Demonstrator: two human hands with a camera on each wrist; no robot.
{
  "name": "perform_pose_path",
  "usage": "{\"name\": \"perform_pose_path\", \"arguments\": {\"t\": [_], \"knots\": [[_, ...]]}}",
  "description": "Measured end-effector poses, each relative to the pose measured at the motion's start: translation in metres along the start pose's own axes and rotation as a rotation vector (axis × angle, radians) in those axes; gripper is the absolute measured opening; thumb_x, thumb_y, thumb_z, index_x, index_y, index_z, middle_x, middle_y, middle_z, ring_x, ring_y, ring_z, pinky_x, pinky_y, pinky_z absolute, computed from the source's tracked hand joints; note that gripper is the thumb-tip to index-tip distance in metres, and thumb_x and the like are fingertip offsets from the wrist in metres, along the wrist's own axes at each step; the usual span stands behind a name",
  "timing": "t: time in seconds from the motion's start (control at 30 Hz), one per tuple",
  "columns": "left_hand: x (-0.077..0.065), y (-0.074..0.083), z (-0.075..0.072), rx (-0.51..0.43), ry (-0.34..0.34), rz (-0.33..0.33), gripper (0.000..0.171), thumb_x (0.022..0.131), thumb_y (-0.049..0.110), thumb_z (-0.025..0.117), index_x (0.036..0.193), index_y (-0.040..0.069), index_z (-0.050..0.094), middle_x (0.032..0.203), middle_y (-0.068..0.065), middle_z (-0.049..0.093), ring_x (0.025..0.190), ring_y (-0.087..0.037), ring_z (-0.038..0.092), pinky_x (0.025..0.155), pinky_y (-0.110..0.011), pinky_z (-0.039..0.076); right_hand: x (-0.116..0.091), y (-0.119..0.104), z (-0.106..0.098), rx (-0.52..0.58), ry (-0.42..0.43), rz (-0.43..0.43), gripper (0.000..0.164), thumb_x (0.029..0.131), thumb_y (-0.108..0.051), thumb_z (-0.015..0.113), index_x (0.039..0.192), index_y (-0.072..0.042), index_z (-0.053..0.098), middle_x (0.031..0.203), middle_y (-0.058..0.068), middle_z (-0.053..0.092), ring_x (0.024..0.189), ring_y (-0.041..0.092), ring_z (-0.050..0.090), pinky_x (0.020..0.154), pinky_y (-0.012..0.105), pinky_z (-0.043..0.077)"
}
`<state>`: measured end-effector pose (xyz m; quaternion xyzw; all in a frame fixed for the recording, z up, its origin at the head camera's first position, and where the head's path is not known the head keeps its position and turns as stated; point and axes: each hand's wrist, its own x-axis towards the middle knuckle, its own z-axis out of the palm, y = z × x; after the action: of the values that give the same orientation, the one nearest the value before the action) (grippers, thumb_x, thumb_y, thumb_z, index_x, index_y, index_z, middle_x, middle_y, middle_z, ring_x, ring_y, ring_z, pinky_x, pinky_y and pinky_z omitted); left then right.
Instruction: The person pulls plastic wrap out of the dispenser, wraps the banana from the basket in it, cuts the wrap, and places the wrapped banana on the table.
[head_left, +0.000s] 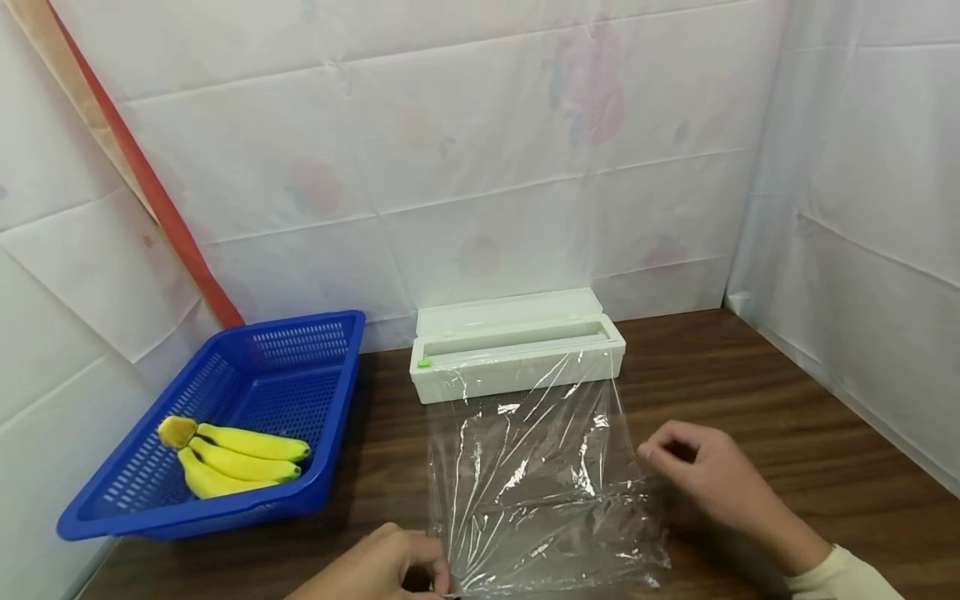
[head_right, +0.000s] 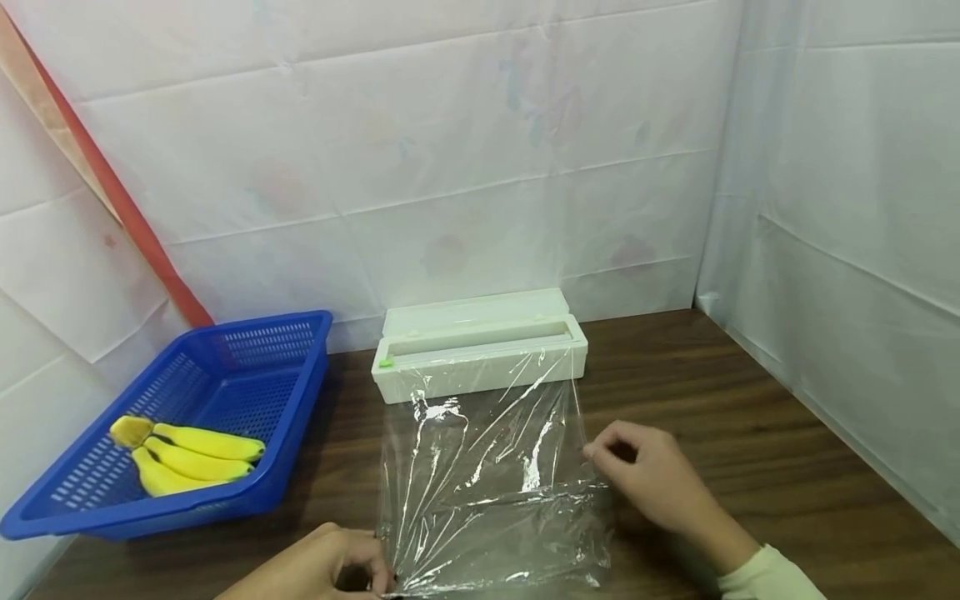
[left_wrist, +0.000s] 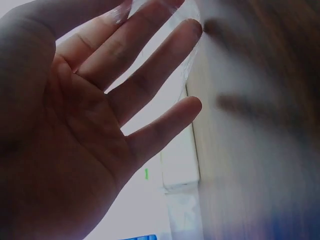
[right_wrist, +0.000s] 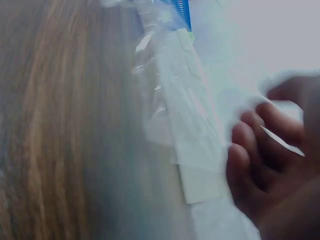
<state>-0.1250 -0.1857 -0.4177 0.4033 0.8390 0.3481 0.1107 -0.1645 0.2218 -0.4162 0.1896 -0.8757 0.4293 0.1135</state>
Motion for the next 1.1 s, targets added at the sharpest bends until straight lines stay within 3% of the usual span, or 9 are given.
{"name": "perform_pose_path", "arguments": {"t": [0.13, 0.23, 0.37, 0.5, 0.7, 0.8, 0.97, 1.03, 1.1], "knots": [[0.0, -0.003, 0.0, 0.011, -0.015, 0.013, 0.008, 0.084, 0.014, 0.076, 0.088, 0.021, 0.075, 0.084, 0.021, 0.066, 0.075, 0.008, 0.055, 0.062, -0.016, 0.049, -0.006, 0.001, 0.005, -0.078, -0.339, -0.197, 0.015, 0.09, -0.031, 0.076, 0.085, -0.028, 0.062, 0.075, -0.017, 0.055, 0.066, 0.0, 0.051, 0.055, 0.022, 0.046], [0.0, -0.006, 0.0, 0.045, -0.024, 0.058, 0.007, 0.084, 0.015, 0.077, 0.09, 0.02, 0.076, 0.087, 0.02, 0.068, 0.08, 0.007, 0.056, 0.067, -0.016, 0.049, -0.011, 0.0, 0.006, -0.194, -0.48, -0.208, 0.027, 0.083, -0.045, 0.08, 0.086, -0.031, 0.057, 0.078, -0.02, 0.048, 0.068, -0.002, 0.047, 0.057, 0.021, 0.042], [-0.001, -0.01, 0.0, 0.101, -0.029, 0.113, 0.007, 0.084, 0.017, 0.078, 0.09, 0.02, 0.076, 0.089, 0.021, 0.068, 0.084, 0.008, 0.055, 0.069, -0.014, 0.047, -0.013, -0.001, 0.005, -0.336, -0.507, -0.142, 0.039, 0.074, -0.054, 0.083, 0.085, -0.033, 0.052, 0.079, -0.019, 0.043, 0.068, -0.001, 0.043, 0.057, 0.022, 0.037], [0.0, -0.011, 0.0, 0.102, -0.031, 0.148, 0.005, 0.087, 0.02, 0.076, 0.092, 0.021, 0.077, 0.092, 0.019, 0.07, 0.087, 0.008, 0.057, 0.072, -0.014, 0.047, -0.016, -0.003, 0.002, -0.386, -0.526, -0.108, 0.045, 0.068, -0.056, 0.085, 0.084, -0.033, 0.049, 0.08, -0.019, 0.042, 0.068, 0.0, 0.042, 0.056, 0.023, 0.036], [0.004, -0.011, -0.001, 0.131, -0.086, 0.216, 0.009, 0.091, 0.017, 0.071, 0.095, 0.017, 0.079, 0.094, 0.015, 0.071, 0.092, 0.007, 0.057, 0.076, -0.012, 0.046, -0.023, -0.005, -0.003, -0.464, -0.573, -0.031, 0.052, 0.061, -0.06, 0.087, 0.085, -0.034, 0.048, 0.079, -0.019, 0.041, 0.066, 0.004, 0.041, 0.055, 0.027, 0.034], [0.004, -0.01, -0.001, 0.155, -0.085, 0.18, 0.006, 0.088, 0.017, 0.074, 0.092, 0.018, 0.079, 0.091, 0.017, 0.07, 0.09, 0.007, 0.057, 0.074, -0.011, 0.046, -0.026, -0.008, -0.005, -0.479, -0.593, -0.002, 0.05, 0.061, -0.055, 0.088, 0.083, -0.034, 0.049, 0.077, -0.019, 0.042, 0.063, 0.003, 0.041, 0.053, 0.027, 0.035], [0.003, -0.007, -0.001, 0.111, -0.081, 0.049, 0.005, 0.083, 0.018, 0.079, 0.085, 0.02, 0.076, 0.086, 0.023, 0.064, 0.083, 0.008, 0.056, 0.069, -0.015, 0.048, -0.029, -0.014, -0.008, -0.483, -0.613, 0.042, 0.048, 0.06, -0.056, 0.089, 0.08, -0.036, 0.05, 0.073, -0.02, 0.046, 0.061, 0.002, 0.043, 0.052, 0.026, 0.037], [0.003, -0.008, 0.0, 0.13, -0.082, 0.078, 0.009, 0.08, 0.015, 0.08, 0.084, 0.021, 0.075, 0.085, 0.024, 0.063, 0.084, 0.008, 0.055, 0.07, -0.014, 0.047, -0.031, -0.015, -0.01, -0.483, -0.62, 0.049, 0.047, 0.059, -0.057, 0.088, 0.079, -0.037, 0.05, 0.072, -0.02, 0.048, 0.06, 0.002, 0.043, 0.051, 0.026, 0.036], [0.003, -0.011, 0.001, 0.187, -0.077, 0.168, 0.011, 0.078, 0.014, 0.079, 0.085, 0.021, 0.075, 0.087, 0.022, 0.065, 0.088, 0.009, 0.054, 0.074, -0.012, 0.044, -0.031, -0.017, -0.011, -0.484, -0.628, 0.046, 0.048, 0.059, -0.062, 0.087, 0.079, -0.037, 0.05, 0.071, -0.021, 0.048, 0.06, 0.001, 0.044, 0.052, 0.026, 0.036]]}}
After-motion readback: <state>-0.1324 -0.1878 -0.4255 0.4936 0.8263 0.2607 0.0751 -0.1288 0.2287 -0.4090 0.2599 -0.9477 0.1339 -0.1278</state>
